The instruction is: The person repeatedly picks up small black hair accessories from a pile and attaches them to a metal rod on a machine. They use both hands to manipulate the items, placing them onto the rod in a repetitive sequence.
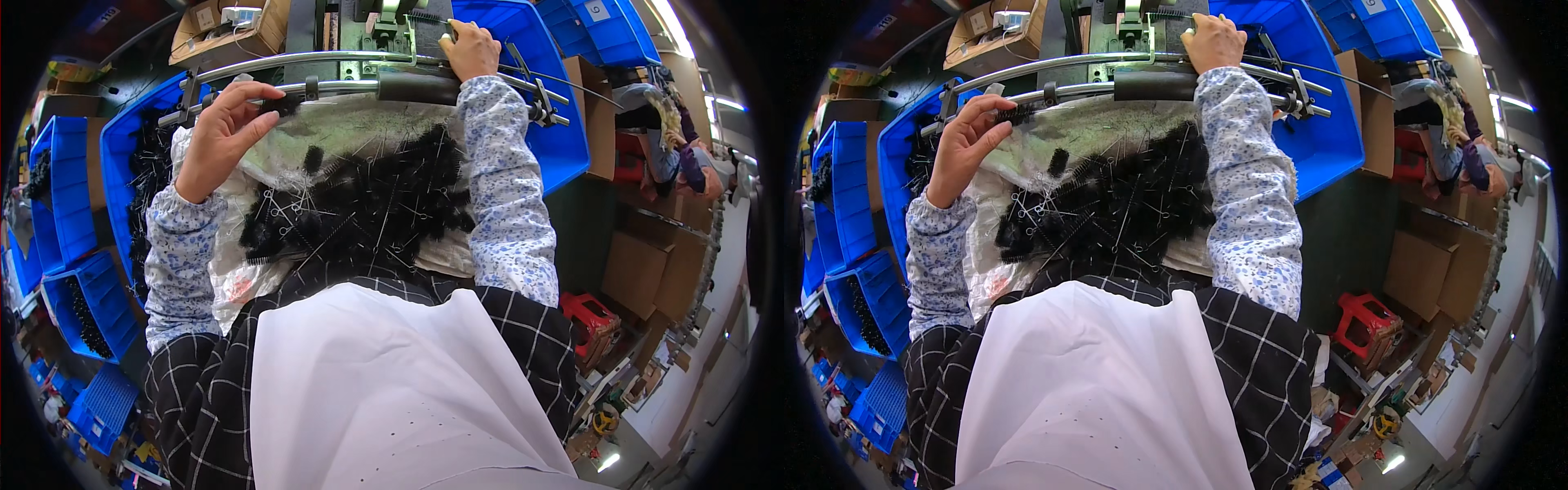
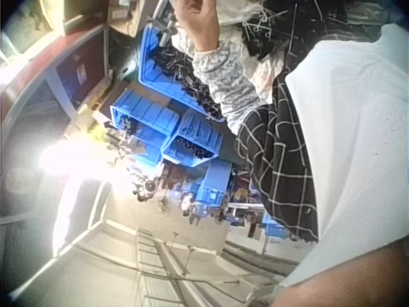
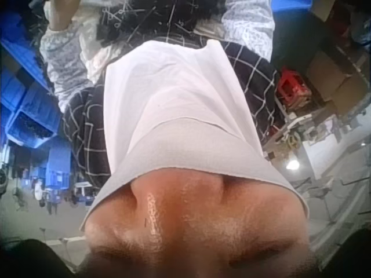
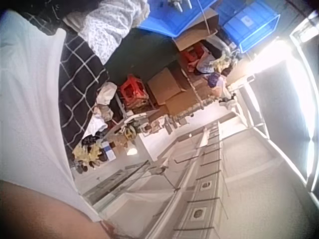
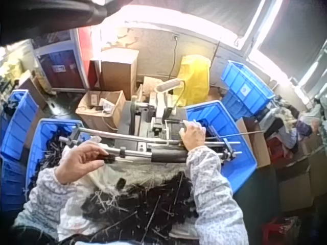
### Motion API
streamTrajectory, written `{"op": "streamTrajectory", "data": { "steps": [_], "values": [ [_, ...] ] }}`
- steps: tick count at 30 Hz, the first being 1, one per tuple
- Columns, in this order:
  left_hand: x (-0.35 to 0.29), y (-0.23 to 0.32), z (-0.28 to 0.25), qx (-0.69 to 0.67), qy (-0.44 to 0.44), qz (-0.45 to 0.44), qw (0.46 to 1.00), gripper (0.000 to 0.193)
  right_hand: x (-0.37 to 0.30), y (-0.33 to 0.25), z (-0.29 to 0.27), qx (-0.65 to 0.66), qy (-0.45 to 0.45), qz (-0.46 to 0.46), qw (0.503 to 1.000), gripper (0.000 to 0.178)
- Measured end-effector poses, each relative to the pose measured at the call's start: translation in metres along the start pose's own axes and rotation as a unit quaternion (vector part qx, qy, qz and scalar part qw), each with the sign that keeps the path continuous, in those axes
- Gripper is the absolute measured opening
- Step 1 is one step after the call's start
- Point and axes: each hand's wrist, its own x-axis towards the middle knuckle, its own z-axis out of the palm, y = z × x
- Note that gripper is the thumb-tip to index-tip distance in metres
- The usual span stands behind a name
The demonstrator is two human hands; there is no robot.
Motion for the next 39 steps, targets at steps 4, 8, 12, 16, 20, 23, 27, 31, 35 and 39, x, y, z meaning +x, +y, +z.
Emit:
{"op": "streamTrajectory", "data": {
  "steps": [4,8,12,16,20,23,27,31,35,39],
  "values": [
    [0.008,0.005,0.009,-0.034,-0.013,0.000,0.999,0.024,0.017,0.012,-0.015,-0.039,-0.023,0.032,0.998,0.026],
    [0.013,0.002,0.013,-0.020,-0.058,-0.015,0.998,0.025,0.029,0.037,-0.016,-0.069,-0.076,-0.042,0.994,0.026],
    [0.016,-0.002,0.018,-0.049,-0.073,-0.011,0.996,0.025,0.018,0.059,-0.064,-0.142,0.077,0.074,0.984,0.018],
    [0.022,-0.008,0.033,-0.053,-0.053,-0.006,0.997,0.024,-0.019,-0.029,-0.089,0.145,-0.054,-0.015,0.988,0.032],
    [0.029,-0.003,0.050,-0.056,-0.025,0.027,0.998,0.022,-0.068,-0.117,-0.108,0.407,-0.302,-0.068,0.859,0.033],
    [0.020,-0.004,0.049,-0.056,0.006,0.022,0.998,0.031,-0.075,-0.123,-0.094,0.448,-0.241,-0.104,0.855,0.030],
    [0.012,-0.016,0.035,0.075,-0.025,-0.057,0.995,0.039,-0.044,-0.087,-0.072,0.196,-0.097,-0.089,0.972,0.024],
    [0.012,-0.049,0.034,0.218,-0.130,-0.163,0.954,0.059,-0.001,-0.038,-0.028,-0.024,0.031,-0.083,0.996,0.023],
    [0.008,-0.063,0.042,0.234,-0.175,-0.202,0.935,0.060,0.012,-0.036,-0.013,-0.075,0.010,-0.076,0.994,0.023],
    [0.009,-0.059,0.041,0.186,-0.200,-0.209,0.939,0.050,0.014,-0.037,-0.015,-0.090,0.013,-0.091,0.992,0.022]
  ]
}}
